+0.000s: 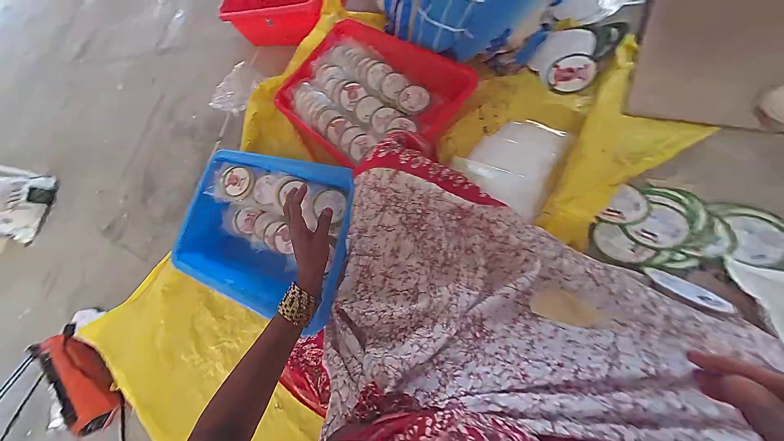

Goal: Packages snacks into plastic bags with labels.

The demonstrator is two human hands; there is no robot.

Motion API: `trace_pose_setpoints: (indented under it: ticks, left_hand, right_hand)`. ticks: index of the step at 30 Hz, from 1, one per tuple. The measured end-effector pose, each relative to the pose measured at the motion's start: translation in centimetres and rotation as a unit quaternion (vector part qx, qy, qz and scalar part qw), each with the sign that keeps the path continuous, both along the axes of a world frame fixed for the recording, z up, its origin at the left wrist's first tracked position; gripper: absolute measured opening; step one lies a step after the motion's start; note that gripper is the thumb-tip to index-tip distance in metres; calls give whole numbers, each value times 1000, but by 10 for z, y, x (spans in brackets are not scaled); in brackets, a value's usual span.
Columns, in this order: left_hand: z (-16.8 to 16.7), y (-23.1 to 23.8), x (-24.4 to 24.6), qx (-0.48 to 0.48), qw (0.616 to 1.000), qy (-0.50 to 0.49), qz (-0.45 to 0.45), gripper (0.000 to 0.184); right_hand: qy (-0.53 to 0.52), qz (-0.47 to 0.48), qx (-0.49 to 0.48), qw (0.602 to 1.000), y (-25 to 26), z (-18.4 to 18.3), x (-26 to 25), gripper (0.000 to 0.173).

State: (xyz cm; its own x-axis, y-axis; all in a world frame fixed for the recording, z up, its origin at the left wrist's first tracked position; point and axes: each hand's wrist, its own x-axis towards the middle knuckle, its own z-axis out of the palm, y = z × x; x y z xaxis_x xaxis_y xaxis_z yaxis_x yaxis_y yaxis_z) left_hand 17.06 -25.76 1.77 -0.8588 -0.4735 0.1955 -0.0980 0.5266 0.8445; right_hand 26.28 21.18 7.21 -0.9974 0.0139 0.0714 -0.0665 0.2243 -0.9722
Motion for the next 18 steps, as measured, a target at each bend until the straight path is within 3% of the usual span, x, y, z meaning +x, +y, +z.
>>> trace_pose_setpoints:
  ticks: [3, 6, 9, 14, 18]
  left_hand:
    - [15, 60, -15, -88, 981, 29, -169, 51]
    - [14, 122, -42, -164, 923, 46, -346, 38]
    - [6, 179, -84, -176, 864, -4, -471, 40]
    - [-33, 263, -165, -145, 819, -145, -535, 39]
    - [-93, 294, -196, -253, 780, -241, -519, 69]
  right_hand:
    - [-11, -43, 49, 998, -11, 3, 10, 17]
    - [-6, -76, 91, 993, -14, 1, 17, 18]
    - [1, -109, 131, 985, -8, -2, 22, 24]
    - [16, -173, 141, 975, 2, -13, 30, 28]
    - [-15, -199, 162, 966, 9, -19, 38, 29]
